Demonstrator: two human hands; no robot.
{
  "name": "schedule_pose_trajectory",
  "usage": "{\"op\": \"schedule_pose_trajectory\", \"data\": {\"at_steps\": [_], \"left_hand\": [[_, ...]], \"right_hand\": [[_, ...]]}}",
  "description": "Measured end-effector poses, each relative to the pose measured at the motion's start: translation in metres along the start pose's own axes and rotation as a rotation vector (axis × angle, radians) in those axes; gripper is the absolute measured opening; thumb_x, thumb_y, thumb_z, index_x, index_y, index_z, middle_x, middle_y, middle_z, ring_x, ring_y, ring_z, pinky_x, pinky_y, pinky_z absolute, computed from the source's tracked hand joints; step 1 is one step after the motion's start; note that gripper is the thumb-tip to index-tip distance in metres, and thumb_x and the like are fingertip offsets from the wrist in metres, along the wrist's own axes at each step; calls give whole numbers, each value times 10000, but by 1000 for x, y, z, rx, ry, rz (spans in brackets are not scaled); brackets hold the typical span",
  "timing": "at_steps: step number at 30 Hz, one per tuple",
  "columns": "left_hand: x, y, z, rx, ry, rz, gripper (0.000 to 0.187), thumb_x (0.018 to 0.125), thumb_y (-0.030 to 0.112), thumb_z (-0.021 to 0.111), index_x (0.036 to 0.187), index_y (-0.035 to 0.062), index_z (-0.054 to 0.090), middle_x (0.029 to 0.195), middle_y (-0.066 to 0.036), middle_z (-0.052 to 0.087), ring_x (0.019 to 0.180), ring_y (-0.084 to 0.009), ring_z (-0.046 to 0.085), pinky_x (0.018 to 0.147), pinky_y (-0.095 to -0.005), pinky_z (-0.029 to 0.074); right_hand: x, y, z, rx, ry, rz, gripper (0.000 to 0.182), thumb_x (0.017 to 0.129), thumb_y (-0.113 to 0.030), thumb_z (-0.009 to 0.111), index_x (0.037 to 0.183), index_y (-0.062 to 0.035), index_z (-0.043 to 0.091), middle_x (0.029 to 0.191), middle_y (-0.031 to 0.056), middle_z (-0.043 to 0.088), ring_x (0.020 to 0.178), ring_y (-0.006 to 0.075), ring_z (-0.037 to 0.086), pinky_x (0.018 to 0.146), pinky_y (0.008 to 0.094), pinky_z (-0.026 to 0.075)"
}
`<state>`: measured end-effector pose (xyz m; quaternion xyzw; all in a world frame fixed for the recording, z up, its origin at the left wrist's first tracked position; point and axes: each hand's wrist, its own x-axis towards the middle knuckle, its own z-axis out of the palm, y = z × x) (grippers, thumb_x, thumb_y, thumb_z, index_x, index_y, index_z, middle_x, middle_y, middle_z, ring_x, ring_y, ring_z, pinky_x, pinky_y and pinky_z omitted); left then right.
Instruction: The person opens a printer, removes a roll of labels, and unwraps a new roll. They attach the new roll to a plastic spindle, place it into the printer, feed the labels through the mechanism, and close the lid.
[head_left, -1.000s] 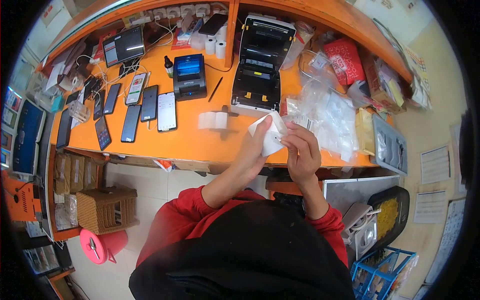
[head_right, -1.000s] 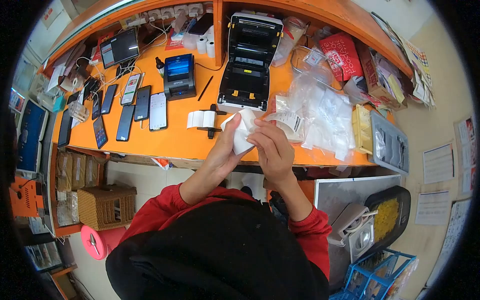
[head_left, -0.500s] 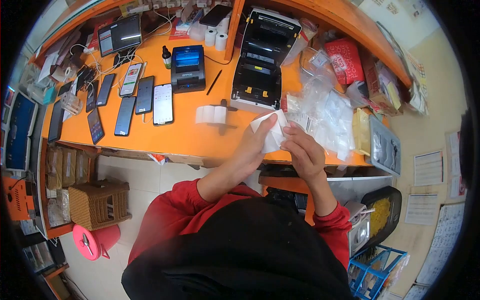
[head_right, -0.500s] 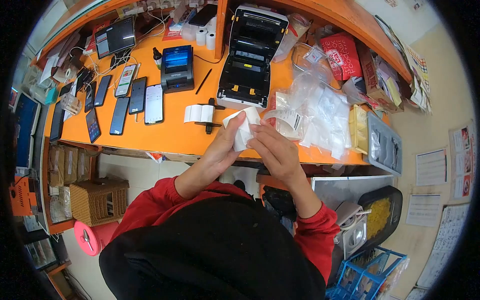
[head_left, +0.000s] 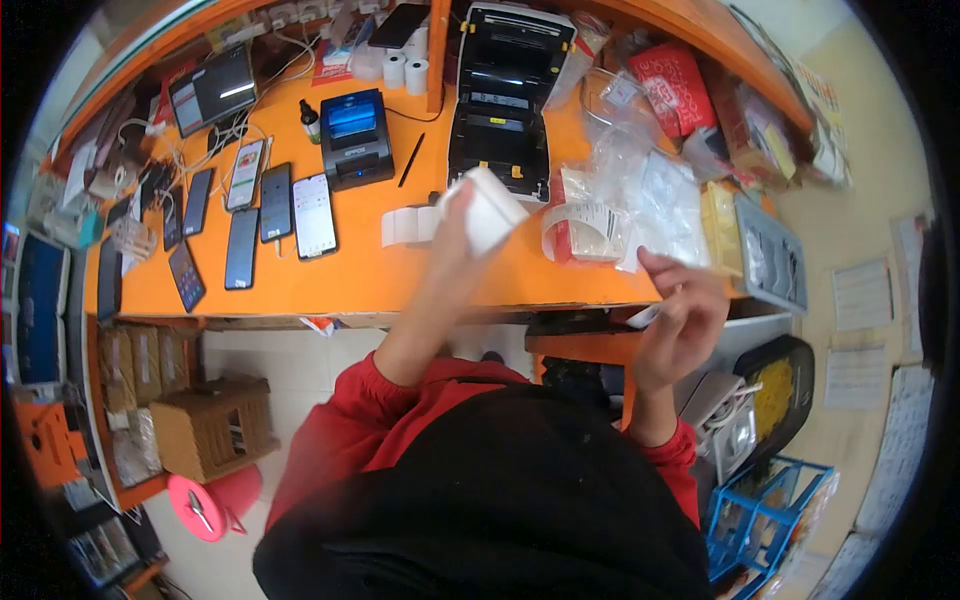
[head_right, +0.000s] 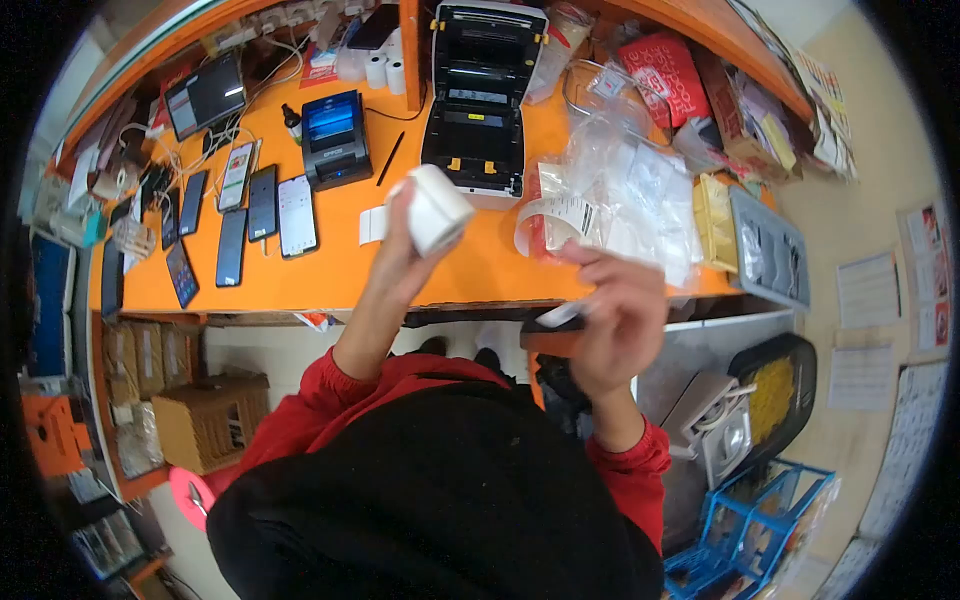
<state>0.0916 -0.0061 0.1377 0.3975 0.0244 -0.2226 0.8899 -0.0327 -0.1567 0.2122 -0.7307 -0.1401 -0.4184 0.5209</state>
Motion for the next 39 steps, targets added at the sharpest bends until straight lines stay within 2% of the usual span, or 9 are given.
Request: {"op": "schedule_pose_trajectory", "data": {"at_steps": [7, 12, 23, 26, 28, 31, 33, 35, 39], "left_hand": [[-16, 49, -36, -176, -89, 247, 580, 858, 508, 462, 1252, 90, 384, 1155, -111, 504, 1086, -247, 494, 890, -451, 443], [-28, 61, -50, -262, -94, 268, 643, 848, 508, 482, 1294, 65, 347, 1189, -106, 490, 1101, -258, 478, 934, -435, 401], [-44, 77, -62, -196, -59, 302, 728, 788, 503, 578, 1302, 46, 339, 1213, -111, 471, 1115, -269, 461, 965, -440, 368], [-47, 77, -75, -68, 33, 364, 650, 808, 461, 571, 1269, 43, 382, 1201, -121, 479, 1100, -253, 475, 947, -394, 390], [-44, 71, -109, 195, 194, 342, 589, 812, 397, 587, 1245, 43, 400, 1165, -121, 499, 1069, -237, 492, 911, -361, 411], [-38, 55, -133, 622, 506, 347, 459, 766, 220, 664, 1127, 47, 441, 1030, -95, 528, 920, -170, 548, 794, -315, 468], [-23, 35, -165, 823, 535, 376, 499, 693, 198, 742, 1072, 43, 457, 957, -98, 543, 857, -185, 560, 728, -310, 478], [-3, 14, -198, 1081, 519, 432, 530, 675, 257, 762, 1055, 41, 461, 952, -106, 544, 860, -205, 559, 728, -315, 471], [33, -1, -203, 1182, 553, 464, 591, 620, 293, 792, 1024, 21, 457, 947, -160, 557, 885, -244, 549, 743, -346, 464]], "right_hand": [[-212, 111, -22, 731, 587, 1301, 194, 908, -308, 495, 937, -117, 518, 900, -21, 525, 849, 140, 524, 936, 421, 405], [-298, 201, -5, 878, 846, 1502, 353, 762, -472, 626, 897, -150, 570, 880, -53, 548, 913, 100, 491, 832, 293, 387], [-319, 253, 52, 1321, 743, 1278, 450, 740, -550, 604, 872, -128, 527, 807, -20, 495, 799, 106, 477, 757, 255, 393], [-345, 244, 37, 925, 392, 1522, 354, 818, -457, 593, 786, -109, 537, 738, -1, 515, 707, 103, 500, 635, 229, 406], [-332, 216, 25, 357, -507, 1582, 209, 853, -282, 594, 810, -88, 531, 680, -4, 524, 625, 105, 517, 555, 222, 403], [-230, 147, 50, 298, -574, 1368, 167, 838, -208, 612, 831, -66, 524, 595, -13, 493, 557, 92, 504, 515, 240, 402], [-167, 131, 80, -73, -480, 1047, 242, 798, -227, 652, 908, -42, 543, 739, 88, 553, 703, 165, 553, 621, 285, 448], [-123, 136, 109, -472, -433, 304, 362, 756, -219, 661, 1049, -69, 511, 948, 132, 538, 916, 261, 522, 801, 378, 410], [-107, 156, 156, -705, -667, 260, 487, 727, -252, 669, 1163, -143, 482, 1090, 160, 476, 1033, 321, 444, 907, 463, 320]]}}
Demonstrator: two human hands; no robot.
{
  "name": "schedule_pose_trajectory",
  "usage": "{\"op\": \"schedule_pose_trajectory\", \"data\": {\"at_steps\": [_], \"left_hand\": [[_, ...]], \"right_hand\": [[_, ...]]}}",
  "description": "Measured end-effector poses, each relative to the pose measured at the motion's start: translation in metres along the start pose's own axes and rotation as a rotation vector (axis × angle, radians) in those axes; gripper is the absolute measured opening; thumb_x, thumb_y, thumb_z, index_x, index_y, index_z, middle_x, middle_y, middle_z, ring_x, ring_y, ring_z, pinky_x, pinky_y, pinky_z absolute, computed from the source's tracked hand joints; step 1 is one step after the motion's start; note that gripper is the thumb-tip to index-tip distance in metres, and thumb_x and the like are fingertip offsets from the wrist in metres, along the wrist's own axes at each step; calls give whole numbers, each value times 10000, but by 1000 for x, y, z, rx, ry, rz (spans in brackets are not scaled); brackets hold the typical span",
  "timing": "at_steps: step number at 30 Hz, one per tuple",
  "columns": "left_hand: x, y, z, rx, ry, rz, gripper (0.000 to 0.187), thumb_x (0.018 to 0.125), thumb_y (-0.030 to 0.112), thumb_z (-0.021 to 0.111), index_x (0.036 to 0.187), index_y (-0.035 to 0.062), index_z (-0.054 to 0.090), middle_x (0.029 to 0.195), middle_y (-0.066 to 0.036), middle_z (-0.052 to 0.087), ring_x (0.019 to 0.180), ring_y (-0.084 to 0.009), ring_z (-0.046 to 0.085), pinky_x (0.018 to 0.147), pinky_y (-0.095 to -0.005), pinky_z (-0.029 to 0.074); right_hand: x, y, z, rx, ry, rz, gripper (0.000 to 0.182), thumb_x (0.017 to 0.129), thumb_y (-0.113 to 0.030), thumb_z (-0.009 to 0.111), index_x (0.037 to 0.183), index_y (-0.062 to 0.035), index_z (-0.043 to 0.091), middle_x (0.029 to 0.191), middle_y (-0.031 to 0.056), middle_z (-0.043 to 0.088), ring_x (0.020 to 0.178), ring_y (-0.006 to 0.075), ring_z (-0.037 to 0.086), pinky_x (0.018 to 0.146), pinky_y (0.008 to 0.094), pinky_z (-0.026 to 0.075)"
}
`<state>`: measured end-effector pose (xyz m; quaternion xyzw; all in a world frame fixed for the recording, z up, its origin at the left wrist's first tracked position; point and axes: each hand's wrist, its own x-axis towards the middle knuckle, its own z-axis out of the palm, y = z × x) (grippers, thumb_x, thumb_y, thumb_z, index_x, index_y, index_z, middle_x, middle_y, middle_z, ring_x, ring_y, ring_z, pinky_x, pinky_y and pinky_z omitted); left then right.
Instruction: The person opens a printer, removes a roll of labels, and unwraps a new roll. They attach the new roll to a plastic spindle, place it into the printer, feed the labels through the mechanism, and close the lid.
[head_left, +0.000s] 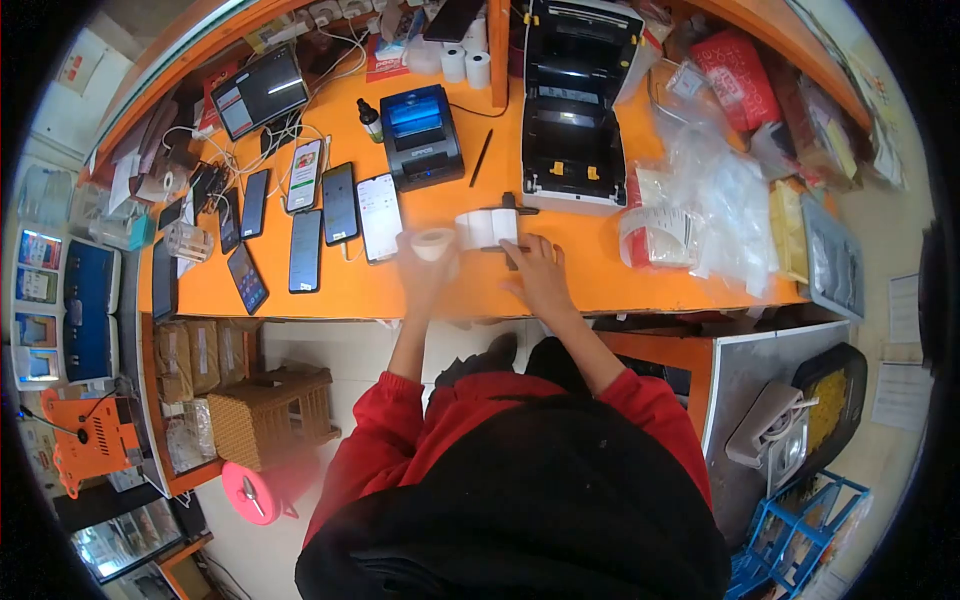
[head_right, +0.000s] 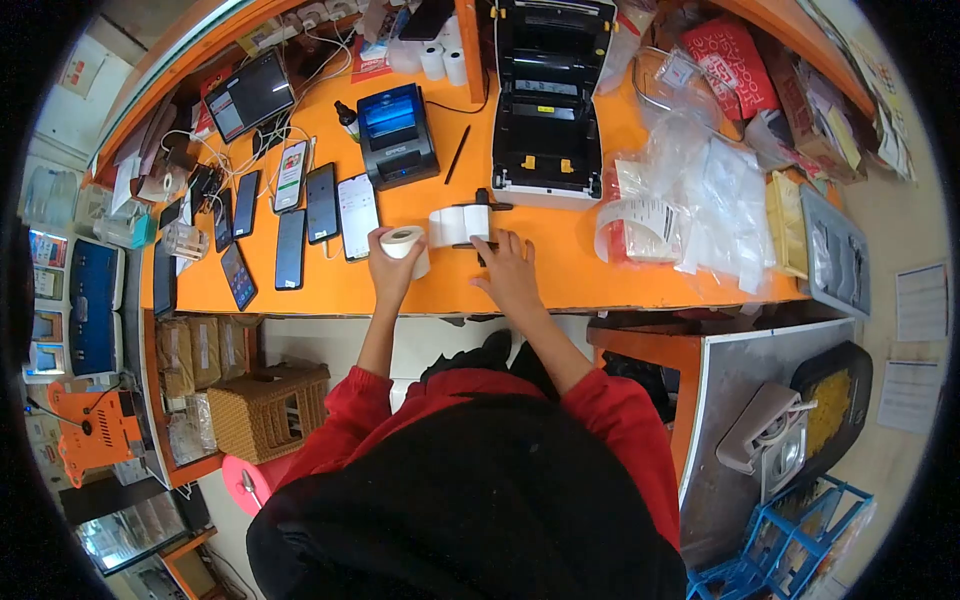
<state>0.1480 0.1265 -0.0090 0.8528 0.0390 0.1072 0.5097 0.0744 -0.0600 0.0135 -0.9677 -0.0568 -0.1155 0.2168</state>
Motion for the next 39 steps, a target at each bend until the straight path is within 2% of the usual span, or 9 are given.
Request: {"op": "schedule_pose_trajectory", "data": {"at_steps": [5, 10, 16, 25, 28, 31, 34, 35, 39], "left_hand": [[19, 11, 17, 330, -19, 226, 636, 561, 272, 780, 1047, 13, 464, 925, -156, 578, 900, -330, 507, 776, -409, 414], [32, 30, 40, 753, -178, 216, 771, 538, 287, 779, 1184, 52, 429, 944, -127, 591, 907, -297, 517, 780, -429, 374], [36, 33, 46, 891, -195, 174, 1146, 461, 451, 821, 1389, 127, 231, 1107, -125, 531, 996, -278, 504, 856, -441, 340], [11, 44, 21, 698, -33, 266, 1127, 508, 415, 821, 1398, 120, 195, 1232, -161, 426, 1155, -304, 411, 941, -480, 291], [6, 74, 8, 284, -128, 347, 1047, 567, 384, 812, 1385, 95, 225, 1245, -159, 427, 1155, -291, 425, 967, -429, 299], [2, 113, 9, -542, -587, 114, 884, 648, 322, 786, 1338, 65, 296, 1243, -137, 441, 1139, -250, 449, 981, -371, 311], [-2, 170, -2, -750, -891, -15, 704, 721, 288, 733, 1265, 43, 359, 1226, -108, 455, 1145, -201, 439, 990, -342, 312], [-9, 179, 0, -742, -752, 33, 553, 760, 266, 686, 1178, 30, 410, 1092, -93, 518, 993, -161, 533, 842, -285, 440], [-28, 185, -17, -850, -897, -178, 486, 760, 290, 676, 1081, 3, 453, 830, -59, 538, 587, -106, 553, 445, -209, 440]], "right_hand": [[-9, 17, 19, -130, -130, 69, 502, 730, -263, 669, 1189, -184, 483, 1048, 136, 489, 995, 296, 465, 892, 463, 327], [-38, 34, -36, 334, -63, 168, 391, 759, -169, 660, 1123, -120, 526, 968, 123, 528, 931, 290, 503, 835, 384, 384], [-41, 49, -65, 740, 31, 312, 350, 797, -109, 631, 1114, -25, 509, 1004, 140, 550, 936, 252, 539, 821, 302, 408], [-10, 50, -97, 881, -62, 260, 350, 825, -122, 603, 1140, -29, 483, 1004, 105, 550, 919, 203, 537, 826, 303, 408], [0, 48, -115, 1199, -137, 316, 335, 884, -163, 512, 1186, -45, 432, 1005, 83, 545, 922, 190, 535, 835, 312, 413], [13, 52, -141, 1580, -239, 334, 349, 930, -271, 360, 1212, -64, 367, 1036, 78, 500, 948, 185, 517, 853, 329, 422], [23, 40, -168, 1512, -185, 348, 384, 907, -318, 383, 1184, -53, 375, 1100, 90, 441, 985, 178, 496, 868, 338, 418], [22, 46, -170, 1612, -320, 341, 415, 886, -348, 405, 1170, -48, 378, 1163, 97, 390, 1011, 179, 480, 878, 338, 411], [12, 42, -189, 1442, -454, 257, 403, 884, -349, 420, 1150, -49, 389, 1091, 93, 429, 984, 175, 484, 846, 319, 425]]}}
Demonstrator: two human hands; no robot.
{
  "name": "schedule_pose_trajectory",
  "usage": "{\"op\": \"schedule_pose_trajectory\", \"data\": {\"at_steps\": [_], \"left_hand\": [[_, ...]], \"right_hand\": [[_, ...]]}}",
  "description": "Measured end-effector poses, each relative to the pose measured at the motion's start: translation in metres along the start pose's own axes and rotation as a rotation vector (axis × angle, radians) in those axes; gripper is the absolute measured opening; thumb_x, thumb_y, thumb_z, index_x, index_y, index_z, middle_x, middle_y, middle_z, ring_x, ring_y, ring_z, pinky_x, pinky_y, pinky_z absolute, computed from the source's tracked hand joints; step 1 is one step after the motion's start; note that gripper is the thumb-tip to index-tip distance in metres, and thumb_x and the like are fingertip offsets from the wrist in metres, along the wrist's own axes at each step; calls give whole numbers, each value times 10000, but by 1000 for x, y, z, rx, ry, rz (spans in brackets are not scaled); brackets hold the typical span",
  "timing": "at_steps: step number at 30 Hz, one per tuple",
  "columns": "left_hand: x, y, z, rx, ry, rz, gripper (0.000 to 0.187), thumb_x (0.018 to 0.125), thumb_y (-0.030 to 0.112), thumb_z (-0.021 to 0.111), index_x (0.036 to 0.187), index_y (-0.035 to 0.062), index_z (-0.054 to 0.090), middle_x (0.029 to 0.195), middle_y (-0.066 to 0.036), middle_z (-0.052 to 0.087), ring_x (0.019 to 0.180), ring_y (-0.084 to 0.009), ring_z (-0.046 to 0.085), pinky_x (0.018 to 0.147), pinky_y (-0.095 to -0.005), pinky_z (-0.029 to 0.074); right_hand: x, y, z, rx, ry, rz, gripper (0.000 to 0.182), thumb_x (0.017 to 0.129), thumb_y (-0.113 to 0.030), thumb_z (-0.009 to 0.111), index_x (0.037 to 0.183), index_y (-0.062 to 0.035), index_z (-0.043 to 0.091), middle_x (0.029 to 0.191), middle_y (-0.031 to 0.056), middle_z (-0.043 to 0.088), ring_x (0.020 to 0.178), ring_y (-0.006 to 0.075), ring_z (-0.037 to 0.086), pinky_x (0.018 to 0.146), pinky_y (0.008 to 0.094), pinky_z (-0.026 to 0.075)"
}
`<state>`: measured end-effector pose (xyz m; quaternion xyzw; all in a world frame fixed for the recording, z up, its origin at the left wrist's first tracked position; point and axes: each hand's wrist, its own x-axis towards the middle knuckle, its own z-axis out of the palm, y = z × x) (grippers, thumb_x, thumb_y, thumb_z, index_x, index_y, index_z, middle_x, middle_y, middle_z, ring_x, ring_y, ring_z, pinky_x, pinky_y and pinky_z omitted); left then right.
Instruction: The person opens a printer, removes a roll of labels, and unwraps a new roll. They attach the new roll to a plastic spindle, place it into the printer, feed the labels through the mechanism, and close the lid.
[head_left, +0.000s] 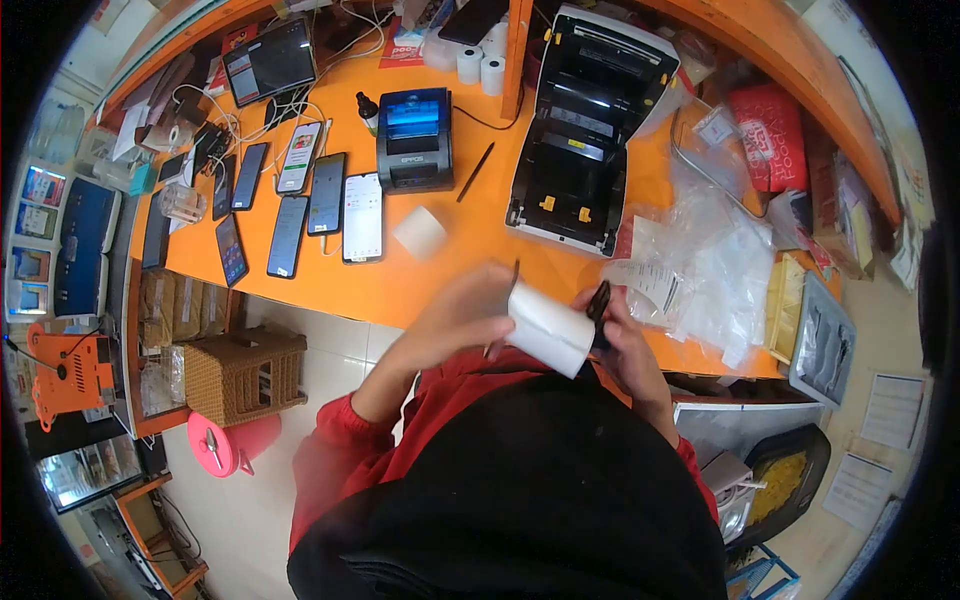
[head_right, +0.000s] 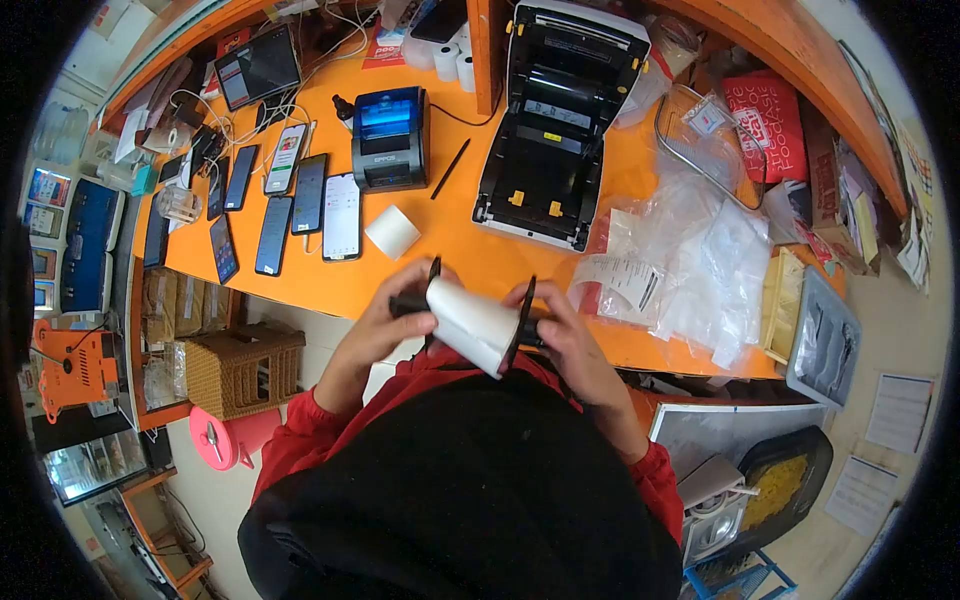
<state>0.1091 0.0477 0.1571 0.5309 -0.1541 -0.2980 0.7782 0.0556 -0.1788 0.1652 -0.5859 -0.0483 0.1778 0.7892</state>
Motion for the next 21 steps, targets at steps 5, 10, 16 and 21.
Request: {"op": "schedule_pose_trajectory", "data": {"at_steps": [5, 10, 16, 21], "left_hand": [[-39, -5, 8, -425, 453, -287, 411, 868, 466, 458, 876, 59, 507, 505, 24, 410, 298, -58, 300, 347, -191, 281], [-16, -22, -7, -215, 589, -94, 422, 918, 460, 368, 783, 73, 470, 481, 44, 341, 340, -51, 279, 377, -203, 225], [19, -24, 6, -264, 602, -25, 467, 928, 498, 318, 883, 70, 500, 481, 52, 302, 351, -53, 243, 388, -210, 225], [23, -35, 11, -306, 550, -128, 487, 924, 522, 296, 870, 81, 495, 484, 52, 294, 365, -58, 259, 408, -211, 240]], "right_hand": [[-36, 21, -26, 133, 94, 15, 321, 897, -326, 415, 1039, -39, 419, 794, 61, 472, 677, 122, 514, 622, 253, 459], [-21, 25, -27, -151, 241, 68, 229, 917, -276, 415, 952, -52, 450, 689, 19, 394, 518, 73, 399, 468, 232, 344], [52, 143, -58, -1069, 362, -148, 438, 842, -264, 596, 1172, -47, 409, 994, 89, 483, 896, 163, 504, 766, 281, 416], [54, 65, -15, -239, 81, -210, 649, 776, -172, 680, 1302, -39, 324, 1253, 83, 423, 1100, 162, 474, 868, 277, 423]]}}
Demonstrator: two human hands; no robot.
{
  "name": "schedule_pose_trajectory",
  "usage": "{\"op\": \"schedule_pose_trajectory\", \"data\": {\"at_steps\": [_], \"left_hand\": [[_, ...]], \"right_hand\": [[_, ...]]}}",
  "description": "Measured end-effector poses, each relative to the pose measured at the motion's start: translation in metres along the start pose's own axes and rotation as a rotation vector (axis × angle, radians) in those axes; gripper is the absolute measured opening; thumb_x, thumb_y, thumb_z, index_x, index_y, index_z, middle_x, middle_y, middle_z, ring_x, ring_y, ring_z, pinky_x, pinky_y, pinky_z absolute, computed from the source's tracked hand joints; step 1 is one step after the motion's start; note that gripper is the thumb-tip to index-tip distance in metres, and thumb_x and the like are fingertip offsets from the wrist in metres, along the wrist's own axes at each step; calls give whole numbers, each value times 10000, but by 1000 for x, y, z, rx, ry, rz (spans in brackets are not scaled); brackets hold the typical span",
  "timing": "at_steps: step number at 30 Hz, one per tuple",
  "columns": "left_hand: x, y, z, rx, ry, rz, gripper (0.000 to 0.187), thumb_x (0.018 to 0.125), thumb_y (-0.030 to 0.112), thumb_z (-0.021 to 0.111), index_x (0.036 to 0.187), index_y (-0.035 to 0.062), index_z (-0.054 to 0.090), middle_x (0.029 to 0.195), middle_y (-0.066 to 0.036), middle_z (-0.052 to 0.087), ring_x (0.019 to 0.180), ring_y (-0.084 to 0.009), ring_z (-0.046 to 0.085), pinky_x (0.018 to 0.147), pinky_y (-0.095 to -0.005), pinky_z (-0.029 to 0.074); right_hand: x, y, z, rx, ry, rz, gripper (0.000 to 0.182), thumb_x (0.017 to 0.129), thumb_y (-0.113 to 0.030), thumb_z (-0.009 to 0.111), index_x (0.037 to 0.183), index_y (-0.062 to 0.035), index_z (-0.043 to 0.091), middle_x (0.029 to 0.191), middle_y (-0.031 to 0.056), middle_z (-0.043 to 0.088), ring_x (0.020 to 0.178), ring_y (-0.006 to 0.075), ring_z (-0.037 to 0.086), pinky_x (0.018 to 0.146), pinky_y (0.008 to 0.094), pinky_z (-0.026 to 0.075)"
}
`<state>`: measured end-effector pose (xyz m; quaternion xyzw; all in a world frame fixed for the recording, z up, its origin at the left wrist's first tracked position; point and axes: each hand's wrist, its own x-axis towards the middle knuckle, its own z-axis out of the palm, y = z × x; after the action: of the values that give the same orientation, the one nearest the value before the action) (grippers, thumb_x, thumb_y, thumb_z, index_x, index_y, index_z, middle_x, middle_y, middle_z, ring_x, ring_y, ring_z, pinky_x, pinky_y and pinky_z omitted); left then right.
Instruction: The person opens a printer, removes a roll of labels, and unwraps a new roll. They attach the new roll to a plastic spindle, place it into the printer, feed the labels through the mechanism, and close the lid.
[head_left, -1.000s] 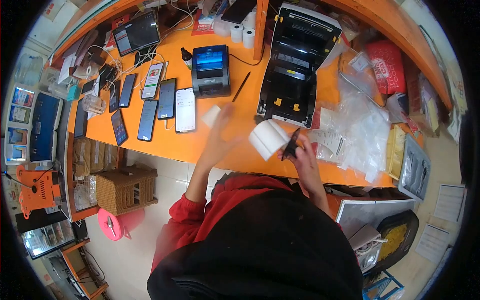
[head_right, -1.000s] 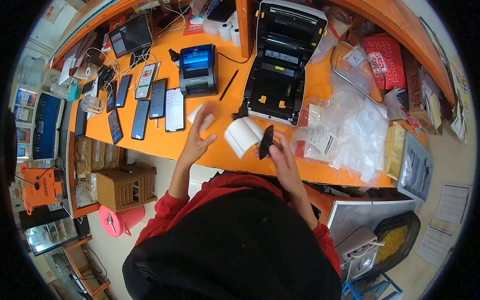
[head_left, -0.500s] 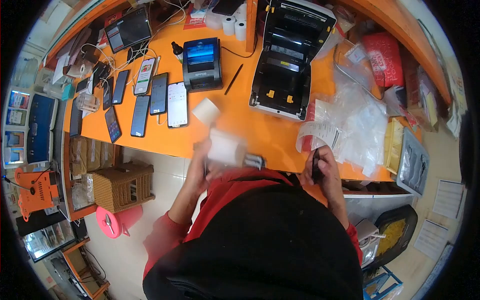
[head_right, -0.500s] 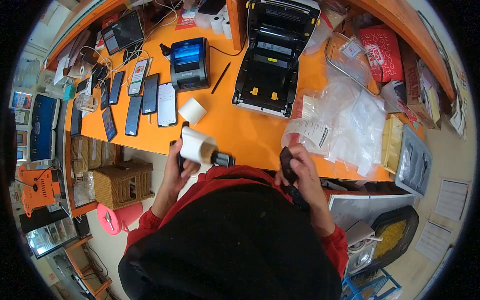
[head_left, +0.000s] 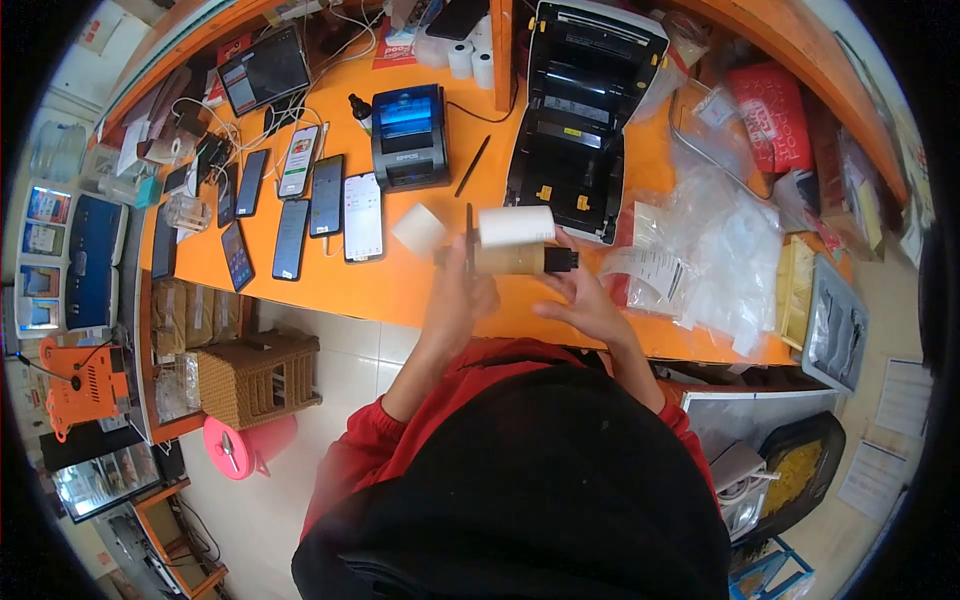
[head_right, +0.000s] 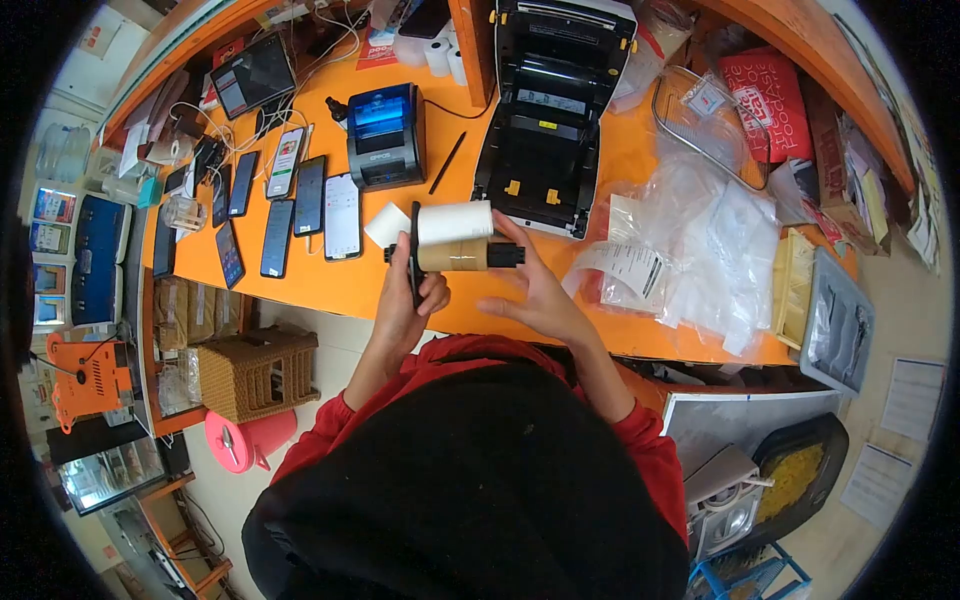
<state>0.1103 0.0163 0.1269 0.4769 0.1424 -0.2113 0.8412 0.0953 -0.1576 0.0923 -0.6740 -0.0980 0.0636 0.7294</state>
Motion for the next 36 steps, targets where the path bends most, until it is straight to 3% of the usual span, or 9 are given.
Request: {"op": "schedule_pose_trajectory", "data": {"at_steps": [2, 6, 10, 17, 20, 23, 28, 31, 36], "left_hand": [[3, -10, -2, 163, 26, 105, 515, 932, 514, 268, 974, 64, 517, 482, 42, 321, 366, -66, 267, 400, -213, 240], [8, -2, -21, 345, 132, 305, 552, 946, 483, 243, 1134, 33, 502, 437, 38, 288, 363, -60, 241, 385, -217, 220], [-1, 18, -57, 199, 271, 410, 539, 951, 458, 253, 1135, 16, 501, 450, 44, 265, 383, -62, 236, 401, -216, 216], [-29, 17, -68, 241, 372, 474, 479, 963, 390, 265, 1109, 10, 518, 571, 13, 359, 530, -81, 332, 506, -232, 284], [-30, 5, -52, 237, 480, 516, 442, 957, 374, 297, 1115, 14, 497, 648, -14, 434, 602, -104, 409, 582, -241, 344], [-25, -30, -38, 362, 195, 530, 396, 918, 226, 438, 1231, -9, 376, 1047, -114, 525, 979, -190, 519, 862, -313, 398], [-34, -41, -20, 1338, -35, 668, 626, 792, 192, 580, 1339, 63, 303, 1305, -199, 307, 1245, -385, 232, 1018, -490, 194], [-15, -10, -47, 1512, 62, 755, 746, 739, 297, 645, 1349, 75, 279, 1322, -203, 292, 1262, -362, 211, 1024, -454, 188], [75, -2, -124, 1321, 448, 760, 888, 580, 355, 788, 1287, 34, 359, 1301, -248, 318, 1210, -393, 312, 950, -483, 318]], "right_hand": [[3, -19, 7, 415, -73, 90, 629, 753, -118, 696, 1277, -28, 361, 1243, 65, 452, 1103, 142, 477, 854, 266, 436], [6, -1, -8, 220, 135, 21, 407, 765, -32, 642, 1148, -23, 506, 1046, 36, 589, 969, 116, 561, 831, 270, 462], [-2, 21, -22, 182, 147, 164, 380, 769, 14, 598, 1138, -40, 524, 1068, 83, 590, 962, 141, 576, 852, 280, 457], [12, 59, 15, -872, 15, -124, 576, 786, 46, 518, 1319, -120, 374, 1318, 179, 390, 1218, 296, 390, 972, 352, 345], [11, 26, 29, -499, 48, -126, 527, 848, -52, 504, 1339, -116, 323, 1249, 182, 415, 1179, 309, 410, 963, 357, 348], [-6, -9, 62, 451, -126, 337, 498, 911, -184, 473, 1352, -103, 257, 1217, 140, 436, 1133, 247, 439, 941, 322, 360], [-5, 11, 66, 455, 152, 374, 448, 924, -250, 464, 1286, -45, 297, 1042, 106, 512, 944, 141, 505, 801, 264, 428], [-10, 10, 43, 307, 241, 268, 390, 909, -199, 486, 1229, -15, 361, 841, 86, 571, 653, 84, 508, 608, 206, 423], [-22, 3, 5, 117, 362, 198, 396, 860, -136, 533, 1212, 3, 416, 788, 73, 573, 596, 60, 453, 539, 180, 364]]}}
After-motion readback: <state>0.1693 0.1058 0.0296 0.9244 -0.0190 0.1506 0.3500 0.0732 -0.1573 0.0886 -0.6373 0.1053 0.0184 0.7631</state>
